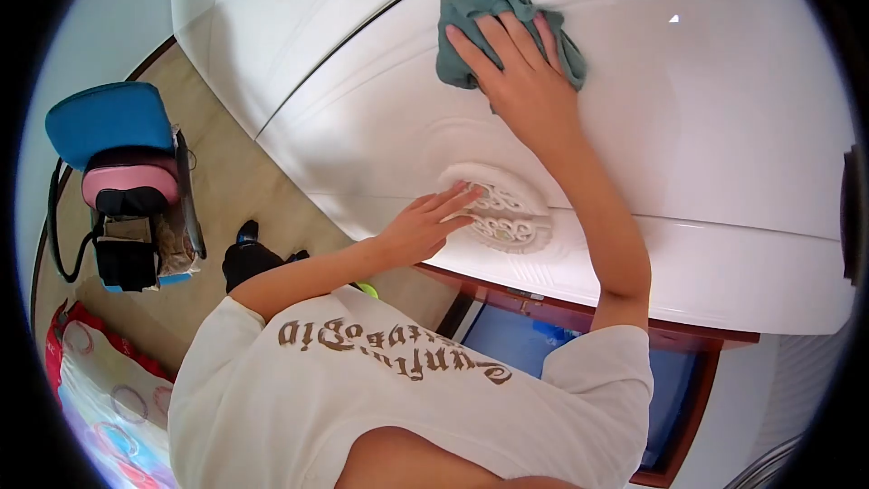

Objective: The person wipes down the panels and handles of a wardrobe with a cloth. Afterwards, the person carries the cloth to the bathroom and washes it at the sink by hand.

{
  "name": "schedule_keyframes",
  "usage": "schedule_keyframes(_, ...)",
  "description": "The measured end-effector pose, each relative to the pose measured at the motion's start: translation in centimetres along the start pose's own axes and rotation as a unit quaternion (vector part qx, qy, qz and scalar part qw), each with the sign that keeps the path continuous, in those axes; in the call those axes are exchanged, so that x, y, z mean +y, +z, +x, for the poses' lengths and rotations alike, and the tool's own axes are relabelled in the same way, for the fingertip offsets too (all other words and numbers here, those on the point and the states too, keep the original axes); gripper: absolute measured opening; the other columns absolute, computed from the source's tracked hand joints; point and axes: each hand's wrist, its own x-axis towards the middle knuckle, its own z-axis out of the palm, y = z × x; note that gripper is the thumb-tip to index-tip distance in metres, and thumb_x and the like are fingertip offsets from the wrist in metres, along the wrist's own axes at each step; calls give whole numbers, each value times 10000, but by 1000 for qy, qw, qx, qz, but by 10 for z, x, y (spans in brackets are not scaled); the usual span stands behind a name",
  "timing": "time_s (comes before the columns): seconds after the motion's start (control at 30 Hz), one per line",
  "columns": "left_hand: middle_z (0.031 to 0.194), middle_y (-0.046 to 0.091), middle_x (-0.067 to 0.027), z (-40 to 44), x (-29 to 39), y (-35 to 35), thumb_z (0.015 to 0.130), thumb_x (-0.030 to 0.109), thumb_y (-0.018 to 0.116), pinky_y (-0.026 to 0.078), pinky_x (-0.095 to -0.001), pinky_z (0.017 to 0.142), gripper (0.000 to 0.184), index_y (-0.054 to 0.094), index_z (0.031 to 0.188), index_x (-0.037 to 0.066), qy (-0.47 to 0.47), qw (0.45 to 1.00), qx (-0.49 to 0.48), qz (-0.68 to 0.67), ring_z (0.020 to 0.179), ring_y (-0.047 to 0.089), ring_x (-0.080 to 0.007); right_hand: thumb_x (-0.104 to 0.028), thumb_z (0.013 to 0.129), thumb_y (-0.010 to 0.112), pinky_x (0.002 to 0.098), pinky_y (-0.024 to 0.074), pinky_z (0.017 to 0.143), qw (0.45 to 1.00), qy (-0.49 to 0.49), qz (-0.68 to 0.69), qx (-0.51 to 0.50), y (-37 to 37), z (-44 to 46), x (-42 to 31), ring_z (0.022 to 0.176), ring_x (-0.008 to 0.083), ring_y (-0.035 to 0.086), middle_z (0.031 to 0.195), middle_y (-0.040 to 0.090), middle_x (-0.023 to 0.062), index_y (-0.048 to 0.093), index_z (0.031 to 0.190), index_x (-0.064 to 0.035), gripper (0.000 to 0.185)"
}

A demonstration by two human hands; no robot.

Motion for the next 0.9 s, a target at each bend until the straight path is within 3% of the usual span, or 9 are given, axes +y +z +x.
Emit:
schedule_keyframes(0.13, 1732, 246, -85, 0, -1, 7, 797, -13, 664, 462, -462, 1139, 503, 652, 1295, 56, -32, 998, -44, -15, 1520, 388, -320, -74, 790, 712, 544, 367, 1192, 1000, 5, 26, 9, 26, 19, -13, 1341, 269, 525, 1384, 576, 60, 627, 1414, -167, 637)
schedule_keyframes(0.27, 1702, 285, -132, -9, 4, 17, 781, -6, 681, 532, -468, 1039, 402, 672, 1176, 73, -11, 1000, 9, -24, 1400, 493, -373, -97, 866, 636, 557, 343, 1216, 997, -34, 56, 32, 62, 29, -36, 1365, 316, 498, 1398, 554, 108, 584, 1431, -98, 567)
schedule_keyframes(0.33, 1685, 309, -146, -15, 9, 18, 777, -7, 682, 547, -470, 1009, 377, 668, 1143, 82, -9, 999, 24, -25, 1362, 517, -387, -101, 876, 623, 546, 331, 1229, 999, -47, 1, 24, 73, 31, -47, 1386, 321, 476, 1406, 546, 117, 579, 1422, -73, 549)
schedule_keyframes(0.47, 1528, 468, -147, -37, 9, 15, 788, -22, 665, 552, -475, 975, 341, 656, 1104, 106, -79, 995, 21, -50, 1255, 562, -386, -84, 883, 613, 520, 329, 1237, 999, -21, -24, 33, 87, 30, -71, 1397, 319, 467, 1422, 536, 118, 582, 1405, -65, 523)
schedule_keyframes(0.63, 1321, 596, -107, -53, 3, 3, 822, -43, 653, 552, -478, 952, 326, 659, 1102, 124, -135, 990, -1, -42, 1210, 590, -371, -70, 868, 629, 399, 372, 1231, 999, -2, -34, 41, 111, 15, -94, 1397, 271, 477, 1407, 552, 55, 598, 1384, -94, 518)
schedule_keyframes(0.7, 1236, 625, -114, -60, 0, -1, 831, -30, 667, 546, -478, 948, 287, 666, 1078, 116, -122, 992, 24, -30, 1173, 597, -369, -78, 879, 630, 308, 492, 1122, 998, 2, 53, 41, 139, 2, -111, 1379, 238, 502, 1413, 553, 20, 623, 1335, -124, 459)
schedule_keyframes(0.73, 1236, 625, -114, -64, -2, -3, 831, -30, 667, 546, -478, 948, 287, 666, 1078, 116, -123, 992, 16, -26, 1173, 597, -369, -78, 879, 630, 308, 492, 1122, 997, 10, 56, 44, 150, -6, -121, 1379, 238, 502, 1413, 553, 20, 623, 1335, -124, 459)
schedule_keyframes(0.8, 1179, 642, -115, -69, -5, -7, 835, -27, 678, 540, -475, 932, 257, 669, 1057, 103, -91, 995, 17, -35, 1136, 605, -364, -80, 891, 628, 287, 586, 975, 994, -9, 105, 14, 168, -21, -136, 1375, 228, 525, 1398, 564, 15, 640, 1266, -136, 379)
schedule_keyframes(0.9, 1131, 650, -106, -77, -8, -10, 835, -33, 685, 534, -473, 914, 247, 675, 1047, 95, -92, 994, 5, -54, 1088, 615, -360, -63, 909, 609, 299, 619, 880, 978, -17, 203, -44, 180, -43, -153, 1365, 236, 544, 1358, 586, 26, 648, 1214, -151, 320)
